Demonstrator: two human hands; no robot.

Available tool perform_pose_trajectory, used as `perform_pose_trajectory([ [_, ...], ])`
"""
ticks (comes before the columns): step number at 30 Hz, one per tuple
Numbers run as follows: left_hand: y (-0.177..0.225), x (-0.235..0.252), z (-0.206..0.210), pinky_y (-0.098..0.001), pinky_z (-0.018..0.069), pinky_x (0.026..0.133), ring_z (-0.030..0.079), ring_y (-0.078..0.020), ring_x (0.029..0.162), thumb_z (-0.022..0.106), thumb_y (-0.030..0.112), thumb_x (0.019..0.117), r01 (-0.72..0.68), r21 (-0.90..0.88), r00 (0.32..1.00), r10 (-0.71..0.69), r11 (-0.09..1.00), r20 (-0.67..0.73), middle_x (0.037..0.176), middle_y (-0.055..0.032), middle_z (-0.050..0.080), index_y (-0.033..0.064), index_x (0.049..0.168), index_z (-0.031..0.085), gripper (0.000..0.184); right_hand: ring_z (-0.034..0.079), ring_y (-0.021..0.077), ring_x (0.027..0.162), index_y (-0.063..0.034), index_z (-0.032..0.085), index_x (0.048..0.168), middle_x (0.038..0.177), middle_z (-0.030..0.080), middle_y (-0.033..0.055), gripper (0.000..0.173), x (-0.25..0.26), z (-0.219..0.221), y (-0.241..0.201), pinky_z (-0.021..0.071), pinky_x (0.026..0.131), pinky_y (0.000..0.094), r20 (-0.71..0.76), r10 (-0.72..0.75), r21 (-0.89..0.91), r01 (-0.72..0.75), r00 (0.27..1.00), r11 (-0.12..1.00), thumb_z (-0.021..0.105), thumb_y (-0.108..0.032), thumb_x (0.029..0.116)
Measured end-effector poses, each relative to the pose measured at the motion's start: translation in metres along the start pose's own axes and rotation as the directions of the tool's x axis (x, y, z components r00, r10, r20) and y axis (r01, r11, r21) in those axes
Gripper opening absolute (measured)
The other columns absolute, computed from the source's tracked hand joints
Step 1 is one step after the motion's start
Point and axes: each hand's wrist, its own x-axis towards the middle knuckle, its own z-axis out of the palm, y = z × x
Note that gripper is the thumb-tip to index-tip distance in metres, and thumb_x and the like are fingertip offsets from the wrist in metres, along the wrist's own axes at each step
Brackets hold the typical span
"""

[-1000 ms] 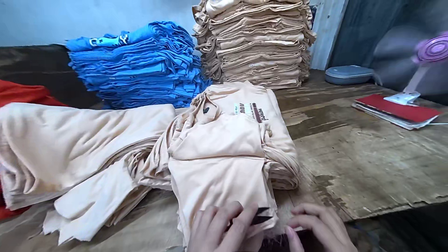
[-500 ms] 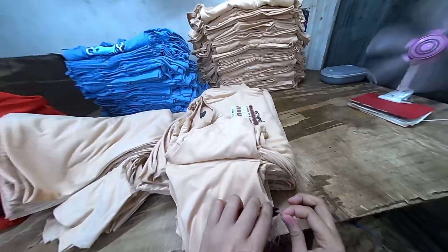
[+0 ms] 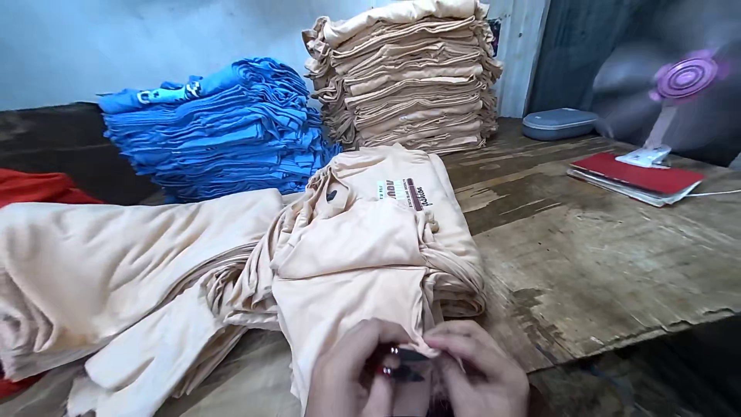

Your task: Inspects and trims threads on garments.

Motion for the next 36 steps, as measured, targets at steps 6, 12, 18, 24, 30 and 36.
perform_pose_trajectory([
  [6, -0.011, 0.020, 0.003, -0.0251, 0.0543, 0.055, 0.065, -0.0122, 0.062, 0.069, 0.005, 0.0952, 0.249, -0.340, 0.956, -0.287, 0.907, -0.066, 0.079, -0.0033, 0.071, 0.0044, 0.126, 0.057, 0.033, 0.063, 0.0074, 0.097, 0.0033, 0.059, 0.133, 0.111, 0.064, 0.0054, 0.060, 0.020, 0.006, 0.011, 0.0574, 0.082, 0.0231, 0.156, 0.019, 0.111, -0.037, 0.988, 0.993, 0.081, -0.031, 0.0890],
  [12, -0.003, 0.011, -0.002, -0.0269, 0.0574, 0.060, 0.068, -0.0129, 0.069, 0.078, 0.000, 0.0856, 0.265, -0.370, 0.961, -0.277, 0.891, 0.022, 0.085, -0.0032, 0.073, 0.0023, 0.135, 0.054, 0.055, 0.067, 0.0062, 0.093, -0.0125, 0.079, 0.101, 0.095, 0.069, -0.0004, 0.015, -0.014, -0.025, -0.004, 0.0573, 0.087, 0.0220, 0.114, -0.275, -0.319, 0.298, 0.954, 0.900, 0.070, -0.003, 0.0939],
  [18, -0.003, -0.011, -0.011, -0.0308, 0.0473, 0.086, 0.061, -0.0106, 0.097, 0.079, 0.035, 0.0912, -0.249, 0.222, 0.963, 0.265, 0.943, -0.043, 0.103, 0.0020, 0.069, 0.0226, 0.114, 0.076, 0.026, 0.067, 0.0057, 0.094, -0.0051, 0.075, 0.095, 0.096, 0.069, 0.0035, 0.006, -0.028, -0.040, -0.018, 0.0575, 0.084, 0.0193, 0.095, -0.168, -0.218, 0.185, 0.981, 0.958, 0.070, -0.004, 0.0962],
  [24, 0.007, -0.016, 0.003, -0.0369, 0.0375, 0.082, 0.054, -0.0199, 0.085, 0.071, 0.026, 0.0959, -0.485, 0.680, 0.779, 0.624, 0.550, 0.051, 0.100, -0.0024, 0.071, 0.0168, 0.114, 0.076, 0.020, 0.067, 0.0052, 0.095, -0.0063, 0.076, 0.097, 0.097, 0.069, 0.0023, 0.004, -0.030, -0.028, -0.019, 0.0577, 0.085, 0.0195, 0.058, -0.156, -0.165, 0.163, 0.986, 0.973, 0.072, -0.006, 0.0952],
  [30, 0.000, -0.011, -0.007, -0.0369, 0.0349, 0.087, 0.053, -0.0188, 0.089, 0.067, 0.025, 0.0984, -0.428, 0.695, 0.805, 0.593, 0.578, 0.003, 0.100, -0.0006, 0.066, 0.0216, 0.116, 0.071, 0.019, 0.070, 0.0028, 0.086, -0.0104, 0.077, 0.102, 0.100, 0.072, -0.0015, 0.008, -0.027, -0.031, -0.018, 0.0616, 0.075, 0.0187, -0.012, 0.019, -0.014, -0.019, 1.000, 1.000, 0.074, -0.009, 0.0945],
  [36, -0.004, -0.011, 0.008, -0.0371, 0.0368, 0.081, 0.054, -0.0197, 0.084, 0.068, 0.027, 0.0969, -0.459, 0.721, 0.795, 0.602, 0.519, 0.073, 0.099, -0.0016, 0.070, 0.0185, 0.113, 0.073, 0.019, 0.070, 0.0038, 0.084, -0.0093, 0.077, 0.102, 0.100, 0.072, -0.0003, 0.009, -0.028, -0.030, -0.021, 0.0622, 0.072, 0.0197, 0.002, 0.091, 0.069, -0.091, 0.996, 0.993, 0.075, -0.008, 0.0930],
])
